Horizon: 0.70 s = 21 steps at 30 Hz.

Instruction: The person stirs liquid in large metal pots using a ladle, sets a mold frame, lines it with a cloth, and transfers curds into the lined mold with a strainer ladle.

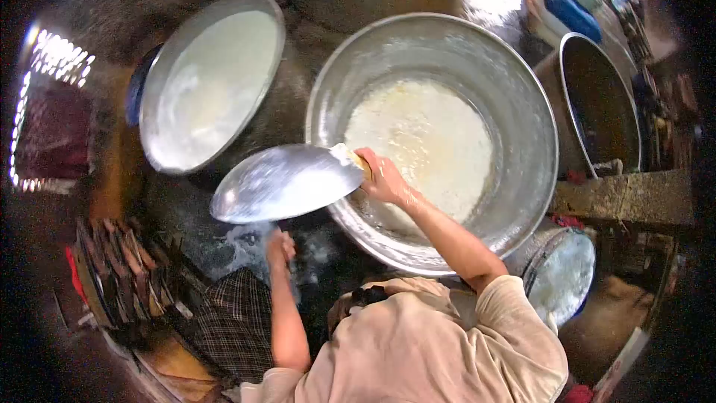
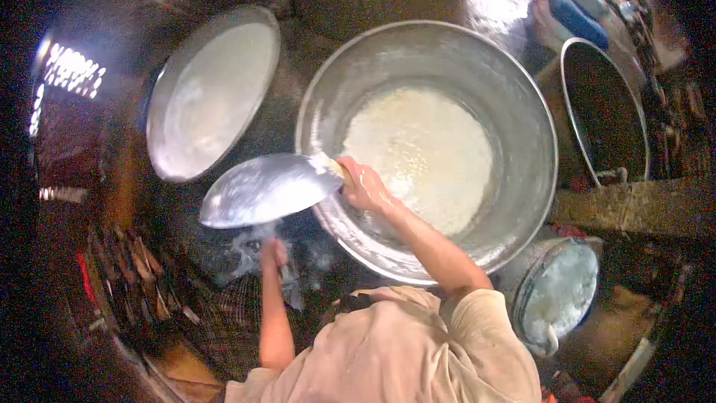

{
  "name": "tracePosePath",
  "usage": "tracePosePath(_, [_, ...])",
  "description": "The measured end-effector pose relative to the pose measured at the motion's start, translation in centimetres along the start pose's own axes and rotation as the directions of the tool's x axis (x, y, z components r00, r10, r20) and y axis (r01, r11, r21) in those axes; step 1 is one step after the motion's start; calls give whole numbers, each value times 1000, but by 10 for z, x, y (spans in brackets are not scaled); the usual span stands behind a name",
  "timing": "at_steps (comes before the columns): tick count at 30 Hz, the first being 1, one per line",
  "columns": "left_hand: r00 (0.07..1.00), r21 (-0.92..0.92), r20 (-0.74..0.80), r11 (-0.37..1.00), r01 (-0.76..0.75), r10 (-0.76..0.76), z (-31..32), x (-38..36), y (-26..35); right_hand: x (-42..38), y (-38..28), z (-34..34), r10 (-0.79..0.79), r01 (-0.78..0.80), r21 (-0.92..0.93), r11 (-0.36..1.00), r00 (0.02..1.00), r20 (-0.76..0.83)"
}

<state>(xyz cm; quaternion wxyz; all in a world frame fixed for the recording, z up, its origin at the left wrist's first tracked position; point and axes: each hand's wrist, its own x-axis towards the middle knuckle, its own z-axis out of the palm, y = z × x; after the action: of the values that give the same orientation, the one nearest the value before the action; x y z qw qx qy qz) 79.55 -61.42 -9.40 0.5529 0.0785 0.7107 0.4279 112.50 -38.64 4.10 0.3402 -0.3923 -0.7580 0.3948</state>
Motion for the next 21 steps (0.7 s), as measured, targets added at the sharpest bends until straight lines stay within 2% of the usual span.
tracePosePath(1, [968,31,80,970,-241,238,47,-10,55,-17,23,-13,36,-34,21,999,997,-70])
tracePosePath(2, [948,43,73,949,-312,309,86,-15,92,-32,40,-31,224,-220,-64,973,972,75])
tracePosePath(3, [922,53,64,922,-384,381,120,-21,118,-48,58,-52,405,-376,-168,911,890,208])
tracePosePath(5, [927,285,-23,891,-354,376,171,-29,143,-118,168,-56,542,-546,-28,837,835,-97])
tracePosePath(6, [941,331,-37,893,-306,336,179,-22,138,-116,163,-93,741,-745,-38,666,666,-82])
tracePosePath(7, [945,325,-88,906,-272,315,191,-17,129,-112,157,-135,889,-891,-55,450,453,-66])
tracePosePath(8, [946,319,-141,918,-236,292,200,-15,117,-174,266,-137,838,-849,-120,515,528,-141])
tracePosePath(9, [942,311,-196,928,-204,272,204,-13,101,-180,299,-168,877,-880,-148,451,468,-109])
tracePosePath(10, [968,453,-164,886,-99,192,169,17,64,-172,312,-200,864,-849,-320,421,483,-145])
tracePosePath(11, [951,368,-217,921,-127,218,181,14,61,-162,321,-228,846,-792,-482,375,505,-172])
tracePosePath(13, [909,199,-331,960,-196,254,211,0,58,-157,370,-263,859,-752,-602,269,470,-203])
tracePosePath(14, [883,268,-361,940,-211,301,201,7,48,-153,387,-268,856,-766,-601,230,453,-251])
tracePosePath(15, [869,260,-418,952,-164,264,193,10,40,-137,387,-275,850,-779,-597,192,436,-296])
tracePosePath(16, [875,277,-401,947,-165,270,206,2,50,-129,391,-277,840,-792,-590,154,419,-343])
tracePosePath(19, [872,319,-368,925,-207,322,212,-2,57,-131,427,-266,944,-948,-318,-8,98,-316])
tracePosePath(21, [849,269,-441,945,-184,291,201,-1,48,-178,483,-238,983,-757,-653,37,143,-111])
